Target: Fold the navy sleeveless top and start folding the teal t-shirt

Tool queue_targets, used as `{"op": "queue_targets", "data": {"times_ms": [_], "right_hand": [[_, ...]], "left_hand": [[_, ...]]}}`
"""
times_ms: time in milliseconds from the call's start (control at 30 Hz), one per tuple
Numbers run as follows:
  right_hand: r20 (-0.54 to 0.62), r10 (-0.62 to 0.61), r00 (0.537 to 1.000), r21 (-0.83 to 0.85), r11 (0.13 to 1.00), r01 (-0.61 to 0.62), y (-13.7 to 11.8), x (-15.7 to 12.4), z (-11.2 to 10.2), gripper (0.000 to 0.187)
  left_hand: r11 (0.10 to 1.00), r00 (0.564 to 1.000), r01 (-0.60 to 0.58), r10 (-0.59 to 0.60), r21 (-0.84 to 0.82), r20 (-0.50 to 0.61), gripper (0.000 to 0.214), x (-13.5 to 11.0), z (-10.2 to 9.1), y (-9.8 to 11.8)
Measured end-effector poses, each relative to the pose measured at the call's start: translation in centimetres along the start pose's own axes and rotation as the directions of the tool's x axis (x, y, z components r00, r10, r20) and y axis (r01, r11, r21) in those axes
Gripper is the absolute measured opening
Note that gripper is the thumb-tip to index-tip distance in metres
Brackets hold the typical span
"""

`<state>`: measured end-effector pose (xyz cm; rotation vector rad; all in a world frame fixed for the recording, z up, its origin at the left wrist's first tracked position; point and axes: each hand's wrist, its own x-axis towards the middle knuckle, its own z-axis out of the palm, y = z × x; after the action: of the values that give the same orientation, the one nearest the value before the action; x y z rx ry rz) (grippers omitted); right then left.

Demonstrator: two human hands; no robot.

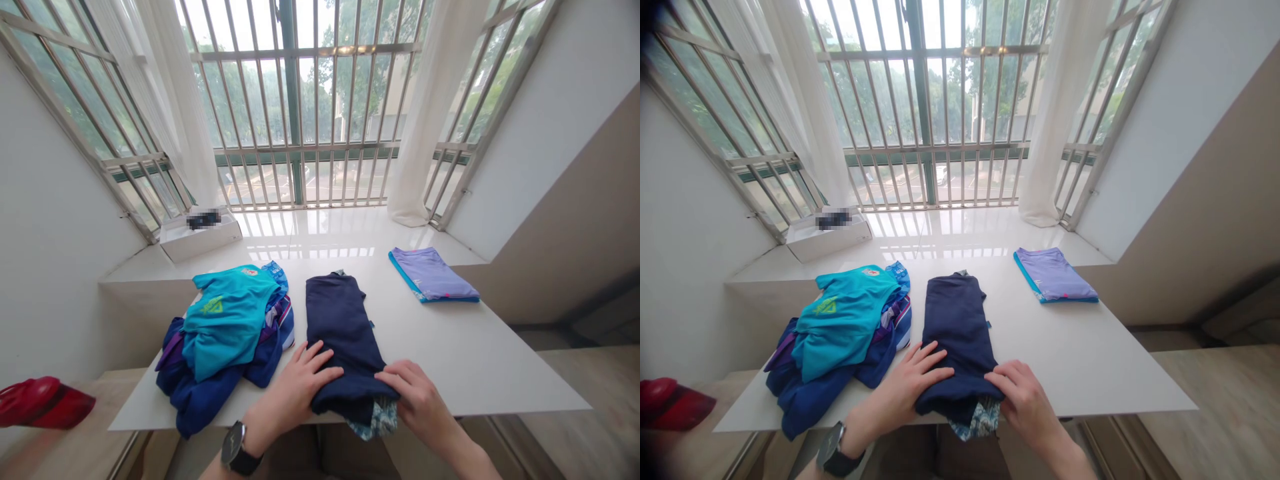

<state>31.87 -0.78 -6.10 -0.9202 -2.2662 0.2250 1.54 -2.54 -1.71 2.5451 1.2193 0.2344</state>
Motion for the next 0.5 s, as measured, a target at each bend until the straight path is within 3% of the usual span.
{"op": "queue_targets", "data": {"times_ms": [133, 267, 400, 500], "right_hand": [[0.043, 0.045, 0.998, -0.089, 0.995, -0.041, 3.6, 5.3, 0.6, 0.059], [0.042, 0.122, 0.992, -0.019, 0.992, -0.122, 6.7, 8.5, 1.5, 0.053], [0.01, 0.14, 0.99, 0.049, 0.989, -0.14, 7.6, 8.4, 1.9, 0.047], [-0.016, 0.183, 0.983, 0.14, 0.974, -0.179, 7.6, 7.8, 2.0, 0.041]], "left_hand": [[0.995, 0.999, 0.048, -0.047, 0.087, -0.006, 0.076, 4.0, -1.4, -3.5], [0.991, 0.996, 0.09, -0.091, 0.096, 0.007, 0.079, 5.8, -2.8, -5.6], [0.999, 1.0, 0.014, -0.013, 0.029, -0.01, 0.07, 5.5, -3.6, -5.0], [1.0, 0.993, -0.017, 0.015, -0.014, -0.119, 0.042, 6.6, -3.6, -3.4]]}}
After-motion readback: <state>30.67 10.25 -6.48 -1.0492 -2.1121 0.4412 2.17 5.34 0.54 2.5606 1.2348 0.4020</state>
